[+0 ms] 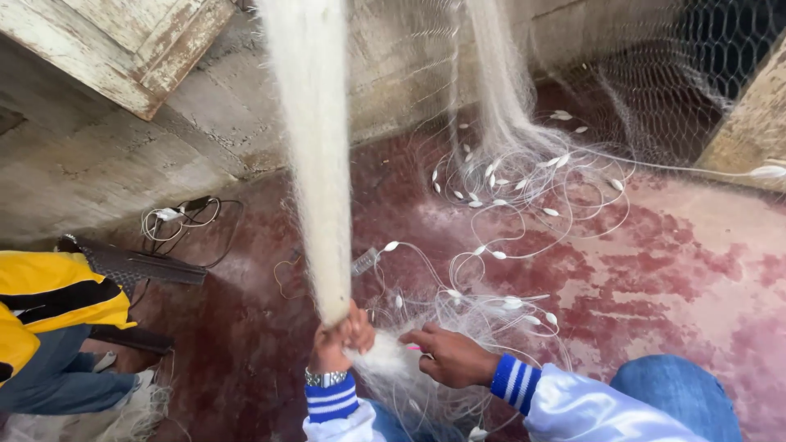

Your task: The person sits on the floor holding a gill net suspended above them, untangling and separating the fine netting by hand while using small pink scissors to cut loose threads. They work section by section along the net, gathering the mesh and clearing the float line.

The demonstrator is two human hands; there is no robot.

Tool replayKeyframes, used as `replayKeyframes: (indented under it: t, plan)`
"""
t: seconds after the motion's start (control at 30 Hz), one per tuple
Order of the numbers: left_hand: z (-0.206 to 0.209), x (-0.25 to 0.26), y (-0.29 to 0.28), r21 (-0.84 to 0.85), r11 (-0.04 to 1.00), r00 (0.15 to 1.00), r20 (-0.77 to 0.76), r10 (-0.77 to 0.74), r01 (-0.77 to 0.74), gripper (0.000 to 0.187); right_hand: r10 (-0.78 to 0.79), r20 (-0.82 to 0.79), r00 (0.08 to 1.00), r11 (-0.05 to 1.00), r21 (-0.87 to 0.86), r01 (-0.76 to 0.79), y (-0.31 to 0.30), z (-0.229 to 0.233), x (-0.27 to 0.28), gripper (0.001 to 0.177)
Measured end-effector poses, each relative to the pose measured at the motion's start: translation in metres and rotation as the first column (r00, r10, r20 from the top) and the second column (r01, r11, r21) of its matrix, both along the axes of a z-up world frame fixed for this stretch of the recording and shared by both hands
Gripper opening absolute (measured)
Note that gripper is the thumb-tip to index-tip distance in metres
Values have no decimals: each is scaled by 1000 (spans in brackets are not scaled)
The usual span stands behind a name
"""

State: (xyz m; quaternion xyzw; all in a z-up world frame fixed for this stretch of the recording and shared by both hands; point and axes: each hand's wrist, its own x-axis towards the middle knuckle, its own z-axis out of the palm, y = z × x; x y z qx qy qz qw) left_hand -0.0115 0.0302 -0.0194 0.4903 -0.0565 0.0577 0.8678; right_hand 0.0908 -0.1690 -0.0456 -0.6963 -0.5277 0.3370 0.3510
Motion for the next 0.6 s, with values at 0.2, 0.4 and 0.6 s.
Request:
replayKeyframes:
  t: [0.2, 0.4, 0.6]
  plan:
    - [27, 16, -14, 81, 898, 889, -124, 440, -433, 16, 82, 91, 992, 997, -2, -82, -6, -9, -20, 54]
    - [5, 19, -10, -26, 931, 896, -283, 343, -365, 41, 202, 93, 975, 977, -89, -194, -16, 7, -32, 57]
    - [14, 11, -14, -21, 977, 942, -273, 197, -210, 23, 250, 205, 946, 967, -5, -255, -13, -9, -36, 53]
